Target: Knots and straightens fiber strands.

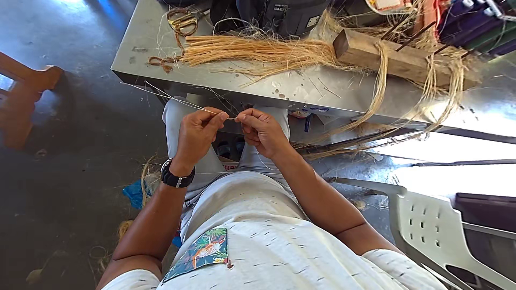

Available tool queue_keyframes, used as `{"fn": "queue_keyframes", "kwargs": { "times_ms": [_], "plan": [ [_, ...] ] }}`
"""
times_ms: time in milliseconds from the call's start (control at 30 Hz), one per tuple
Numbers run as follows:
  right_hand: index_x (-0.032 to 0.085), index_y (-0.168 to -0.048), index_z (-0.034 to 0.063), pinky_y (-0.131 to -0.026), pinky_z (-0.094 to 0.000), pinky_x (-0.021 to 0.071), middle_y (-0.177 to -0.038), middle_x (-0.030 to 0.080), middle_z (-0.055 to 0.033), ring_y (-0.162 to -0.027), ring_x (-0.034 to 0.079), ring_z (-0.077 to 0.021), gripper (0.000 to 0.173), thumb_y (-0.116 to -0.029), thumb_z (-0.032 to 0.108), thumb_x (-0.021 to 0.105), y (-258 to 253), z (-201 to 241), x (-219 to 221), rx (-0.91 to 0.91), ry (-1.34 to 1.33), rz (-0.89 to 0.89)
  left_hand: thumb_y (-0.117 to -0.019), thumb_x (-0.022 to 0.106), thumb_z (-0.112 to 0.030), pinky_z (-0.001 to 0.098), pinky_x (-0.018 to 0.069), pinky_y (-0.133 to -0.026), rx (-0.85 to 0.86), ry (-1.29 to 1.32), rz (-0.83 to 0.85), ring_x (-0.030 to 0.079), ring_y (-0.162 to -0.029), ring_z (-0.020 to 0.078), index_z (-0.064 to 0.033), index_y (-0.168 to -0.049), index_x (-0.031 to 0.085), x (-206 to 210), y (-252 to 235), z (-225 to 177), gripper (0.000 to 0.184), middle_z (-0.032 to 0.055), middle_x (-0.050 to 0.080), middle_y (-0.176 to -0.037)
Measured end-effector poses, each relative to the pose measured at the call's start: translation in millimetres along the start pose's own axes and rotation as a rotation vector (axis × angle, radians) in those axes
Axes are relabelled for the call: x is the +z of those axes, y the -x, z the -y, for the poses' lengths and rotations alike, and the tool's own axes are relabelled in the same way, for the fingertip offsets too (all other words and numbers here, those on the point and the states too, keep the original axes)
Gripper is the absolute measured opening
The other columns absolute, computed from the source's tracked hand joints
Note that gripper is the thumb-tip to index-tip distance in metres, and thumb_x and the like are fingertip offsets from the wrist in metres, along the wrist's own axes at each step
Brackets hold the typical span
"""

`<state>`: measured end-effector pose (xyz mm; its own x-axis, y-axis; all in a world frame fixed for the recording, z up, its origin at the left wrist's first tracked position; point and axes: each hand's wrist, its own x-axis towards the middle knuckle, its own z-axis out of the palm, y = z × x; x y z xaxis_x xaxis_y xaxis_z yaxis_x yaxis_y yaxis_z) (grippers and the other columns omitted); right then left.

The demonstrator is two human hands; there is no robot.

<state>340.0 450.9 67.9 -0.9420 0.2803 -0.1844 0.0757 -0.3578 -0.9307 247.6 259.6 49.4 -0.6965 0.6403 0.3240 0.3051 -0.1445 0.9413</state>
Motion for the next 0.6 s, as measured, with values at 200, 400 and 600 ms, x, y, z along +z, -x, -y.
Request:
{"fn": "queue_keyframes", "kwargs": {
  "times_ms": [200,400,600],
  "plan": [
    [0.069,-0.101,0.011,-0.045,-0.0163,0.0407,-0.078,0.061,-0.0001,-0.05,0.046,-0.0032,0.019,-0.1067,0.019,0.053,-0.3,3.7,-3.3,0.023,-0.077,-0.029,-0.1001,0.064,-0.01,0.0171,0.0434,-0.048,0.153,-0.005,0.12,0.05,-0.057,0.006,-0.0038,-0.099,0.072,-2.1,-6.5,-1.9,0.01,0.0029,0.063,-0.087],
    [0.069,-0.097,0.012,-0.077,-0.0258,0.0588,-0.106,0.073,-0.0059,-0.09,0.071,-0.0124,0.023,-0.1081,0.017,0.049,3.6,12.7,-13.8,-0.046,-0.132,-0.047,-0.1028,0.061,-0.014,0.0172,0.0451,-0.047,0.111,0.049,0.126,0.05,-0.054,0.005,-0.0075,-0.1,0.069,-18.0,-7.2,0.0,0.011,0.0008,0.064,-0.086],
    [0.068,-0.096,0.0105,-0.082,-0.0311,0.0591,-0.102,0.074,-0.0061,-0.095,0.071,-0.0151,0.024,-0.1076,0.012,0.046,6.8,26.3,-61.6,-0.187,-0.094,-0.13,-0.1061,0.057,-0.021,0.0175,0.0511,-0.055,0.031,0.23,0.053,0.059,-0.064,0.0035,-0.0159,-0.105,0.069,-46.5,-10.7,16.9,0.014,-0.0045,0.068,-0.093]
  ]
}}
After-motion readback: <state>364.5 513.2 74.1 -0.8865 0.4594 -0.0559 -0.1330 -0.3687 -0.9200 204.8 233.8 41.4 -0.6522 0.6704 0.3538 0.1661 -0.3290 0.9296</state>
